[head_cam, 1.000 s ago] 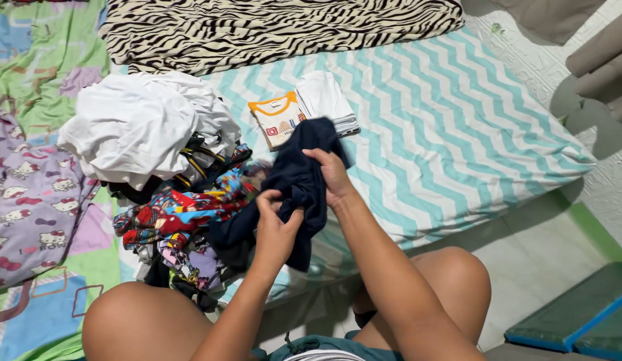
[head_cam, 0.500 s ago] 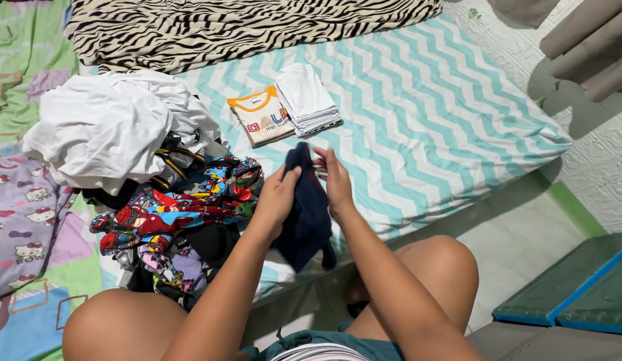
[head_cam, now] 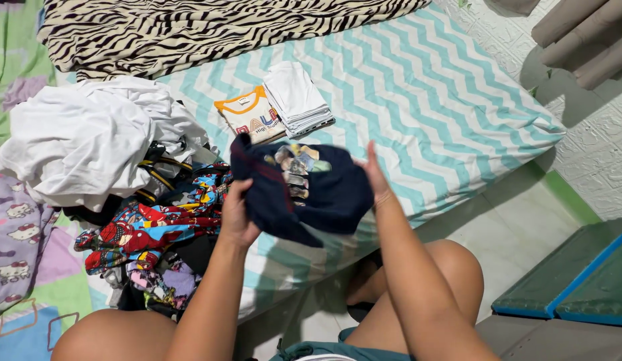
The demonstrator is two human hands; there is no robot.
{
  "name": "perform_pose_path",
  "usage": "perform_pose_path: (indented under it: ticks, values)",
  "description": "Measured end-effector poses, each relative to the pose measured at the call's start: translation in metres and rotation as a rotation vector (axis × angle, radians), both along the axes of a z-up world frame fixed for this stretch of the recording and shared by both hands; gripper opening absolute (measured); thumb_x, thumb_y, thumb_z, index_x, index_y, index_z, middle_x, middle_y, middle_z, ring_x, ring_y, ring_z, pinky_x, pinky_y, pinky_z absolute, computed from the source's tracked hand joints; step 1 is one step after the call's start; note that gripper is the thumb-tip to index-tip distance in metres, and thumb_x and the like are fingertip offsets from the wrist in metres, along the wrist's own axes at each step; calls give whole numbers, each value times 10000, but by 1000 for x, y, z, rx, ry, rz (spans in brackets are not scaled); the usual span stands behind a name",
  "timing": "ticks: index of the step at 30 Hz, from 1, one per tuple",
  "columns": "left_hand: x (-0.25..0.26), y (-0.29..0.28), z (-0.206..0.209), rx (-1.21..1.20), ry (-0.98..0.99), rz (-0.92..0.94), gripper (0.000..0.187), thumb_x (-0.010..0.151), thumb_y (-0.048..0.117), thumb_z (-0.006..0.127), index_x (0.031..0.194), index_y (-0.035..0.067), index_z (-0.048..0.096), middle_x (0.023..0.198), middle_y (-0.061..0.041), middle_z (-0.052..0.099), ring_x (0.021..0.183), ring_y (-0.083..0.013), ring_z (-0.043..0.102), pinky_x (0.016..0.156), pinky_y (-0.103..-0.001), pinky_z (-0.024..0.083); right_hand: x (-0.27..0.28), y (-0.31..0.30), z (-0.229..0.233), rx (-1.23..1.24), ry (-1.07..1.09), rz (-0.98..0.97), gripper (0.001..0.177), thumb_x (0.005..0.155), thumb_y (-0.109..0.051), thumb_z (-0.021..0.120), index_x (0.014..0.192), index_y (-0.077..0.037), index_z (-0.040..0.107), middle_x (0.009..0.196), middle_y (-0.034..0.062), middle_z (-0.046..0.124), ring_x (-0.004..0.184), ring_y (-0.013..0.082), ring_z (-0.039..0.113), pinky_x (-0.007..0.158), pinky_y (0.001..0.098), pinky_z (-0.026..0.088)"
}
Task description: The person folds various garments, including white t-shirts, a brown shirt, and patterned children's shirts, by hand on a bed. Each item is smoothed, folded into a compact rectangle, and placed into a growing stack on the bed.
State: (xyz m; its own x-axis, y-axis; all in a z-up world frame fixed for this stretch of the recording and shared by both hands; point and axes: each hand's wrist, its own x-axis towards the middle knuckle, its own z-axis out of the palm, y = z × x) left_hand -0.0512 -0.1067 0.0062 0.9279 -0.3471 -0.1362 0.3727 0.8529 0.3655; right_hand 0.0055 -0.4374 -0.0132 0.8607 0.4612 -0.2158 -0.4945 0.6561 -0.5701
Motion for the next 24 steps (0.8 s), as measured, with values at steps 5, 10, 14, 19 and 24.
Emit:
perform_pose_path:
  ticks: [5,10,14,19,24]
  values:
    - [-5,26,-109,875,242,265,590,859,141,555,1438,97,449,1304,-151,646,1076,-266,649,964,-402,510,51,-54,-57,-425,4,-491,934,938,-770,501,1602,-135,340,1418,178,565,1297,316,516,1058,524,395]
    - [-27,19,-137,1692,119,410,550,838,202,733,1326,53,528,1231,-182,596,1050,-330,637,935,-426,506,42,-38,-176,-866,309,-442,684,969,-511,714,1423,-21,566,1446,251,590,1192,377,639,940,507,506]
    - [-39,-24,-102,1916,-326,396,386,808,236,806,1147,109,674,1142,-169,606,1100,-377,582,945,-457,481,27,7,-208,-1216,37,-448,519,928,-379,708,1339,-72,630,1276,143,685,1105,266,664,951,420,527]
    - [-43,-70,-80,2162,-418,-16,499,759,377,835,1126,101,639,1140,-129,581,1102,-357,548,869,-479,470,22,55,-178,-1764,-207,-424,533,872,-245,749,1356,-82,596,1307,181,625,1167,383,584,972,442,455]
    - [-38,-64,-135,2264,-219,-15,428,755,268,817,1064,37,632,1124,-162,591,1057,-377,593,870,-444,515,23,71,-168,-1565,18,-349,481,830,-231,804,1245,-32,666,1207,160,697,1115,304,670,958,382,514]
